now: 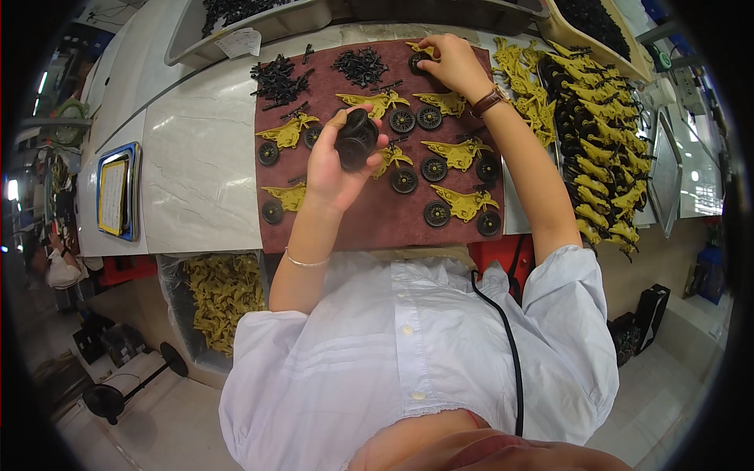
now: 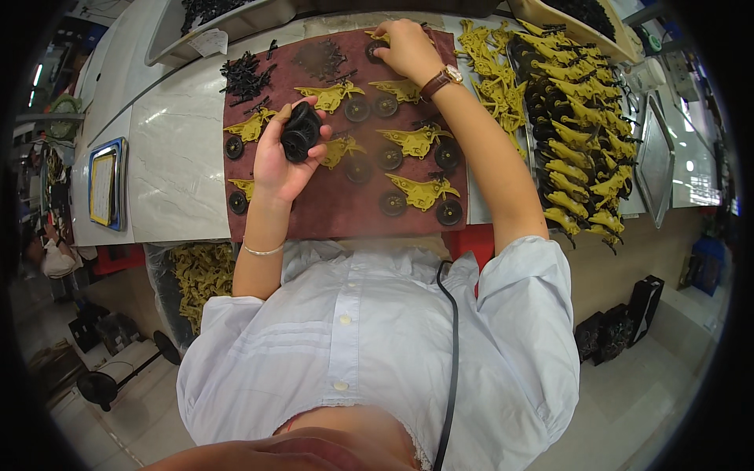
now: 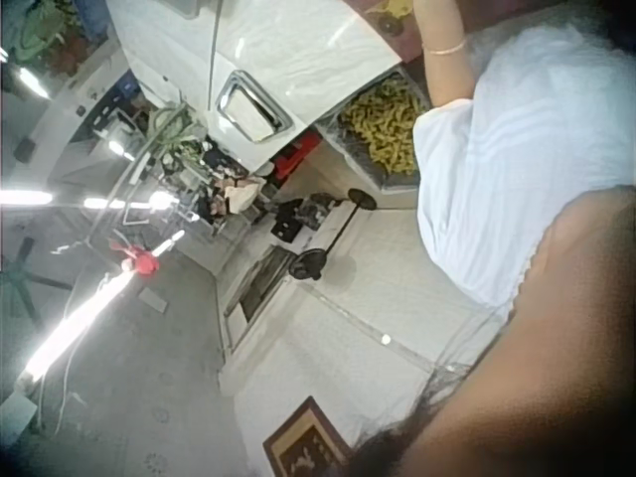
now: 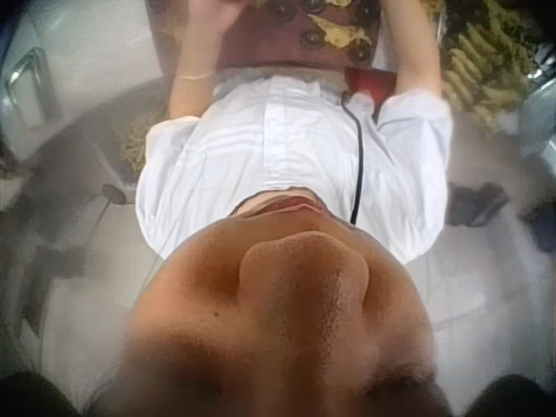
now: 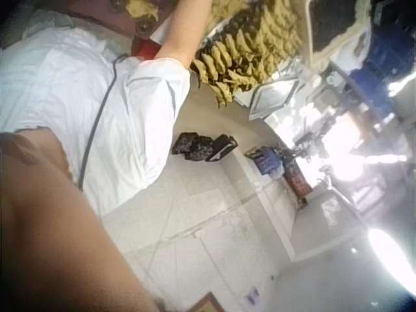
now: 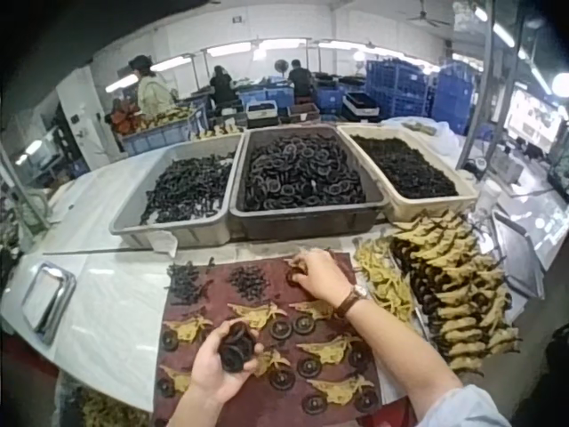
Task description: The person wipes their hands with a tissue, places toy motorcycle frames onto the mat, and attaches small black parts and wheels onto each frame by hand.
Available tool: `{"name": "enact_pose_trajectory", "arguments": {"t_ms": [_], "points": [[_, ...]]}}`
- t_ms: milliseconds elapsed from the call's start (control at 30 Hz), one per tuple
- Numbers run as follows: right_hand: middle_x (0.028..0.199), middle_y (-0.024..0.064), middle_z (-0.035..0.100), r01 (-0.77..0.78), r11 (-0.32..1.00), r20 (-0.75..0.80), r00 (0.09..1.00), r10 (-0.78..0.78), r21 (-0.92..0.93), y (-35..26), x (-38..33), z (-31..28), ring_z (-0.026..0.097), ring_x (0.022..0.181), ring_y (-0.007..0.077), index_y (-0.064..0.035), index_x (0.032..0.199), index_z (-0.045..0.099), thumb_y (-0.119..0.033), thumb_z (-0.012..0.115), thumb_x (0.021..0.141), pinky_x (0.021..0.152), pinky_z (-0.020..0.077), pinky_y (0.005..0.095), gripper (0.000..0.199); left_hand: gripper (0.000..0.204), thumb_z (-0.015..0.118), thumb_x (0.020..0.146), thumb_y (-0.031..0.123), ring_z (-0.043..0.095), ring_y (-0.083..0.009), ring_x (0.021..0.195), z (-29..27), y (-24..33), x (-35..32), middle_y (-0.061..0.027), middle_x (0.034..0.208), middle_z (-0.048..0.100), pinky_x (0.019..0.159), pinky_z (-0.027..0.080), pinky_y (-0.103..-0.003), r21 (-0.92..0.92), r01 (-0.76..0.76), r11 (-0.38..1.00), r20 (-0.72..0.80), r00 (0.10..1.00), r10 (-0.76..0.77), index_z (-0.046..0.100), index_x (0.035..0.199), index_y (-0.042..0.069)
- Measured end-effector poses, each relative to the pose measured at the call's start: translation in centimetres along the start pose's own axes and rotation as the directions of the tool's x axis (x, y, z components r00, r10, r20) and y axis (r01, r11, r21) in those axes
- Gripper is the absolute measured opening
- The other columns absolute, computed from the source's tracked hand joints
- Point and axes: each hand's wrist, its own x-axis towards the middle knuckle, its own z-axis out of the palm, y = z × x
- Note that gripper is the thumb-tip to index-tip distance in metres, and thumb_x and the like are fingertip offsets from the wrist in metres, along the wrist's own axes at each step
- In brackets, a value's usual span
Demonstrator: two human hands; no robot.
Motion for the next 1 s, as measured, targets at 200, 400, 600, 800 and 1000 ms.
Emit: {"name": "enact_pose_trajectory", "arguments": {"t_ms": [200, 400, 600, 800, 1000], "points": [[0.069, 0.0081, 0.065, -0.061, 0.992, -0.014, 0.998, 0.063, 0.111, 0.1, 0.2, -0.2, 0.062, 0.063, 0.022, -0.0045, 0.094, 0.071, -0.029, 0.076, 0.075, 0.061, 0.0494, 0.0335, 0.031, 0.034, 0.04, 0.1, 0.03, 0.058, -0.0227, 0.082, 2.3, -0.1, 1.7, -0.0115, 0.101, 0.058, 0.055, 0.044, -0.026, 0.149, 0.027, 0.988, -0.018, 1.0, -0.024, 0.051, 0.122, 0.007], [0.071, 0.0088, 0.067, -0.163, 0.922, 0.076, 0.986, 0.145, 0.351, -2.2, 0.1, -2.4, 0.064, 0.065, 0.0176, -0.0033, 0.091, 0.071, -0.035, 0.07, 0.082, 0.062, 0.0499, 0.0319, 0.033, 0.034, 0.036, 0.1, 0.029, 0.06, -0.0209, 0.083, 3.5, -0.5, 3.5, -0.01, 0.1, 0.059, 0.055, 0.043, -0.026, 0.298, -0.012, 0.954, -0.03, 0.999, 0.022, 0.055, 0.119, 0.009], [0.081, 0.0116, 0.067, -0.02, 0.996, -0.021, 1.0, 0.022, 0.085, 0.7, -0.2, 0.4, 0.064, 0.075, 0.022, -0.0051, 0.098, 0.07, -0.027, 0.071, 0.079, 0.072, 0.0497, 0.0341, 0.029, 0.032, 0.038, 0.099, 0.032, 0.061, -0.0202, 0.08, 3.6, -0.9, 4.1, -0.009, 0.096, 0.06, 0.056, 0.046, -0.027, 0.307, -0.03, 0.951, -0.042, 0.998, 0.045, 0.055, 0.116, 0.009], [0.084, 0.013, 0.067, -0.086, 0.975, 0.156, 0.986, 0.054, 0.207, 0.4, 1.6, -0.8, 0.065, 0.083, 0.0295, -0.0051, 0.093, 0.07, -0.021, 0.072, 0.077, 0.078, 0.0505, 0.0398, 0.023, 0.035, 0.043, 0.098, 0.035, 0.062, -0.0206, 0.08, 2.7, -0.8, 3.6, -0.0094, 0.097, 0.062, 0.057, 0.046, -0.028, 0.258, -0.001, 0.966, -0.071, 0.997, 0.02, 0.055, 0.114, 0.006], [0.082, 0.0122, 0.07, -0.154, 0.952, 0.177, 0.978, 0.109, 0.264, 1.3, 2.2, 0.6, 0.067, 0.079, 0.0273, -0.0039, 0.086, 0.071, -0.021, 0.073, 0.075, 0.075, 0.0516, 0.0372, 0.021, 0.038, 0.044, 0.097, 0.035, 0.062, -0.0211, 0.082, 2.6, -0.8, 3.2, -0.0094, 0.098, 0.063, 0.057, 0.045, -0.028, 0.255, 0.016, 0.967, -0.089, 0.996, 0.007, 0.056, 0.114, 0.004]]}}
